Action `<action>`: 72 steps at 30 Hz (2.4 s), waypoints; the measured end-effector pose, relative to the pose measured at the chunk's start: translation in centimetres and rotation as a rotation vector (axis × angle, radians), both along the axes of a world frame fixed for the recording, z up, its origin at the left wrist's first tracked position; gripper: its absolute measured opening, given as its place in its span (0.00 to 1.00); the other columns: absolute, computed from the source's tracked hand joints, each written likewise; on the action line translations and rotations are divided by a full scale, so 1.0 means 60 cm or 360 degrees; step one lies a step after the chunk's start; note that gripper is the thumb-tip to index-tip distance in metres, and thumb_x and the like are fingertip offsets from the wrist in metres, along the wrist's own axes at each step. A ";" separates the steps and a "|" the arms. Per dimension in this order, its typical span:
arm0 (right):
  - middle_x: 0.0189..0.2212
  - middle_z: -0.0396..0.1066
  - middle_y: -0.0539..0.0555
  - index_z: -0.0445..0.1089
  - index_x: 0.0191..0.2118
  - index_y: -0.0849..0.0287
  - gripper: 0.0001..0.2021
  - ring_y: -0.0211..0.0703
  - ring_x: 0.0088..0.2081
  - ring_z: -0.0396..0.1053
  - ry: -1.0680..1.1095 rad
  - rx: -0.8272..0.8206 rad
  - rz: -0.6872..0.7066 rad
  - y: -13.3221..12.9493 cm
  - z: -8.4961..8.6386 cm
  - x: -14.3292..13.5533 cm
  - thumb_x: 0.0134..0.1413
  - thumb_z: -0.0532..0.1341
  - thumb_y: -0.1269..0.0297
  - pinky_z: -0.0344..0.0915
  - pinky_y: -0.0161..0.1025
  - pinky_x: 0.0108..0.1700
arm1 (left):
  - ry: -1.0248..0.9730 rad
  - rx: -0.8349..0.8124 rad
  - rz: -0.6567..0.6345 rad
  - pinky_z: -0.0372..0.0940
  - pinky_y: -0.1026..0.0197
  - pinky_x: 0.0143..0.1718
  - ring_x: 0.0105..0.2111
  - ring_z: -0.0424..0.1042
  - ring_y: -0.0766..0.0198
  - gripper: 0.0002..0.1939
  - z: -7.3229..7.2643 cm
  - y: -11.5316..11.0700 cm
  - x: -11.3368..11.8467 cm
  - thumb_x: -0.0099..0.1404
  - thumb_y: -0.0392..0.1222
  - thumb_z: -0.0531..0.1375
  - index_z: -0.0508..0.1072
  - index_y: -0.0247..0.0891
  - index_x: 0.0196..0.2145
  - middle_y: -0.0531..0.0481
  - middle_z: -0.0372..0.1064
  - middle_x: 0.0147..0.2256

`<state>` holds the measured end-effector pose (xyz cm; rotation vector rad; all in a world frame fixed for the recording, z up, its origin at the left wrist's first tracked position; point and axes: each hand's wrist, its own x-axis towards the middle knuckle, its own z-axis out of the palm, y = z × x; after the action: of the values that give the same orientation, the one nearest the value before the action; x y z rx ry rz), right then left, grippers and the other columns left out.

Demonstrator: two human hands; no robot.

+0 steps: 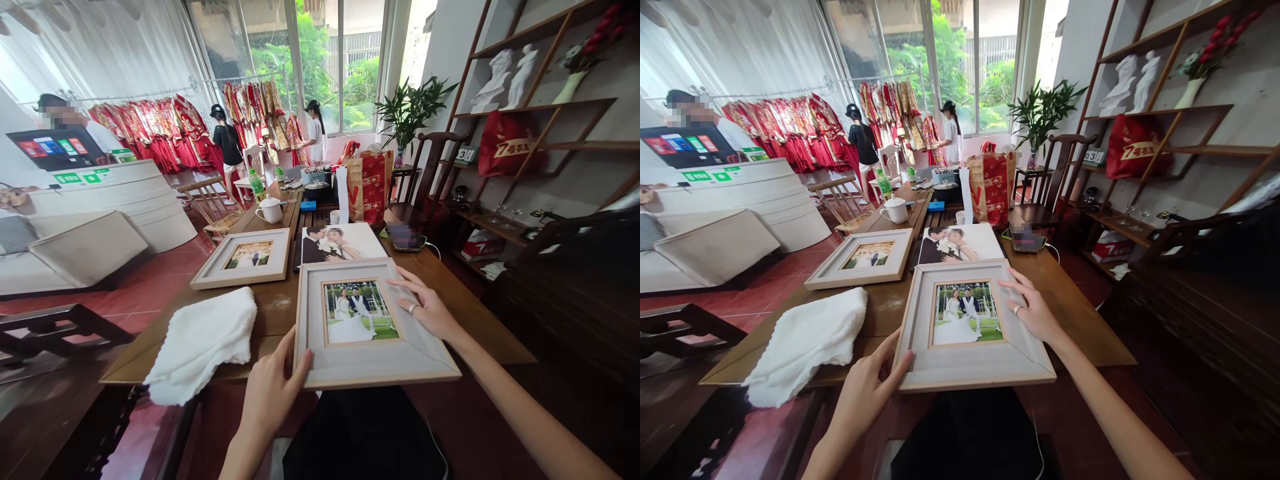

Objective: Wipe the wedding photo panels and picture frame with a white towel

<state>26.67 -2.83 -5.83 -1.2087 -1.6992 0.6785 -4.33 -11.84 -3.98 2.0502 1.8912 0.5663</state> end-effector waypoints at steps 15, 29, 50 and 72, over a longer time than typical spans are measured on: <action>0.57 0.61 0.52 0.71 0.45 0.51 0.19 0.46 0.61 0.51 -0.0079 0.0010 0.0025 -0.001 -0.005 0.005 0.47 0.54 0.72 0.45 0.51 0.62 | -0.0237 0.0348 0.0065 0.65 0.60 0.32 0.30 0.71 0.58 0.23 0.038 -0.029 -0.060 0.63 0.54 0.49 0.63 0.44 0.53 0.49 0.69 0.34; 0.54 0.64 0.52 0.71 0.45 0.51 0.19 0.46 0.62 0.50 -0.0151 0.0041 0.0163 0.011 -0.013 0.017 0.48 0.53 0.73 0.46 0.51 0.62 | 0.0891 0.0381 0.0149 0.56 0.46 0.50 0.51 0.60 0.43 0.31 0.023 0.042 -0.244 0.57 0.51 0.51 0.58 0.38 0.56 0.39 0.61 0.52; 0.54 0.65 0.52 0.71 0.45 0.50 0.19 0.49 0.62 0.49 -0.0084 0.0046 0.0178 0.015 -0.019 0.017 0.48 0.54 0.72 0.43 0.57 0.62 | 0.0588 0.0848 -0.0466 0.50 0.54 0.57 0.60 0.48 0.55 0.37 0.119 0.114 0.028 0.51 0.30 0.49 0.51 0.37 0.61 0.46 0.49 0.61; 0.56 0.62 0.51 0.70 0.47 0.49 0.22 0.48 0.62 0.46 -0.0159 0.0046 0.0219 0.018 -0.025 0.019 0.47 0.51 0.73 0.42 0.56 0.63 | 0.0952 -0.0280 -0.0829 0.25 0.32 0.55 0.60 0.20 0.37 0.52 0.080 -0.026 0.100 0.43 0.37 0.57 0.37 0.42 0.64 0.41 0.22 0.64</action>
<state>27.80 -1.72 -7.34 -1.1298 -1.8827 0.6834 1.67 -13.38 0.81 2.6283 1.4661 -0.3644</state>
